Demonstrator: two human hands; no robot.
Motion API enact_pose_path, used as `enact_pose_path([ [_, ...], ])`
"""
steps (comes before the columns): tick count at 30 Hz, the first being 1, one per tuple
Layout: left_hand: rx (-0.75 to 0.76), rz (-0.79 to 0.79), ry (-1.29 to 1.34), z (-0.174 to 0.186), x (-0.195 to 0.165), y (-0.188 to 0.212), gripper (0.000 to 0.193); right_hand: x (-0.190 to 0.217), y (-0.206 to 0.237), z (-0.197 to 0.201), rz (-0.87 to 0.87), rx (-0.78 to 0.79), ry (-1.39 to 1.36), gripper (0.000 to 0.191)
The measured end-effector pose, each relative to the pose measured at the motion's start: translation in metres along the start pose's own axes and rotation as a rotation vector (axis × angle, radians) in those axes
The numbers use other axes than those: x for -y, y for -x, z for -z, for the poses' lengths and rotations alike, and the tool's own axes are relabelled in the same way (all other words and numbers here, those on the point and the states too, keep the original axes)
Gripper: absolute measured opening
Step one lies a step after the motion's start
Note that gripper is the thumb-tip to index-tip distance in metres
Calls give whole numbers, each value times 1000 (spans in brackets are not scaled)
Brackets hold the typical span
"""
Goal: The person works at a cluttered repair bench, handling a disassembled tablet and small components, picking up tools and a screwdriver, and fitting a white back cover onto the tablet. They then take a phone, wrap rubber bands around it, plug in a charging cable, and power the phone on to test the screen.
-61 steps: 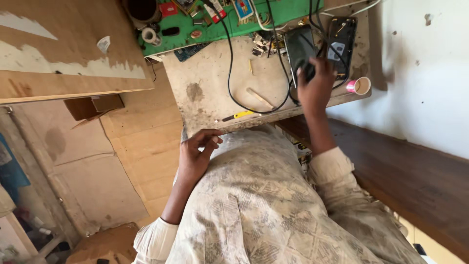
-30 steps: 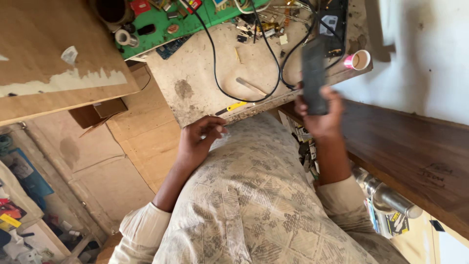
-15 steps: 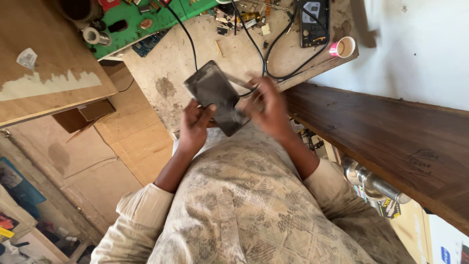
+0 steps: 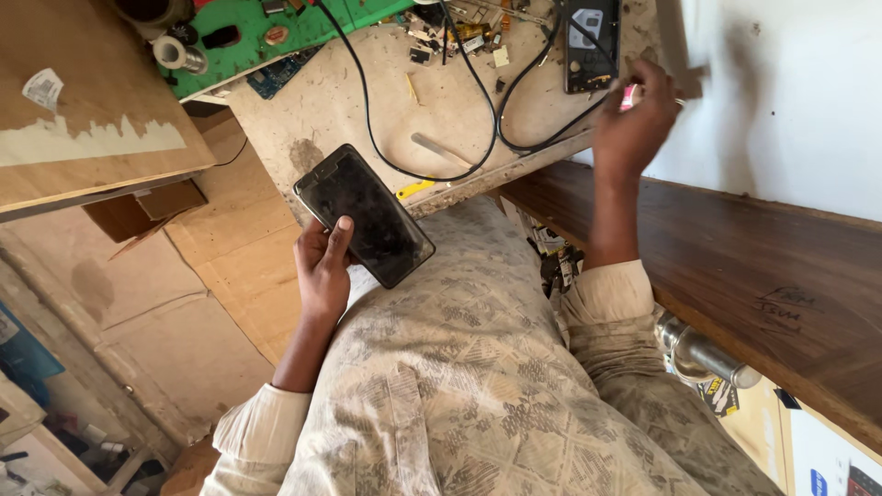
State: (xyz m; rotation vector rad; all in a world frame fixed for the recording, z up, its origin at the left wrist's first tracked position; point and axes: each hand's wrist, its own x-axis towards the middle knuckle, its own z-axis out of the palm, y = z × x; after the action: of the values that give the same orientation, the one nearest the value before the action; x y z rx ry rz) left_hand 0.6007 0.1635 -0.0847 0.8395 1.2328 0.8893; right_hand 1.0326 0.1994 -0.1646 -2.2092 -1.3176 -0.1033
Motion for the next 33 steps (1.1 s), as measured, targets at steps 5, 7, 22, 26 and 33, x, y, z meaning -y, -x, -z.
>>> enact_pose_path([
  [5, -27, -10, -58, 5, -2, 3, 33, 4, -4, -2, 5, 45, 137, 44],
  [7, -20, -5, -48, 6, -2, 3, 31, 11, -4, -8, 66, 40, 274, 51],
  [22, 10, 1, -32, -4, -7, -5, 26, -3, -13, -19, -17, -72, 165, 28],
  [26, 10, -11, -60, -10, -8, -6, 26, -16, -37, -20, -105, -41, 27, 18],
  [33, 22, -17, 16, -8, -12, -7, 25, -18, -48, -23, 14, -2, 23, 24],
])
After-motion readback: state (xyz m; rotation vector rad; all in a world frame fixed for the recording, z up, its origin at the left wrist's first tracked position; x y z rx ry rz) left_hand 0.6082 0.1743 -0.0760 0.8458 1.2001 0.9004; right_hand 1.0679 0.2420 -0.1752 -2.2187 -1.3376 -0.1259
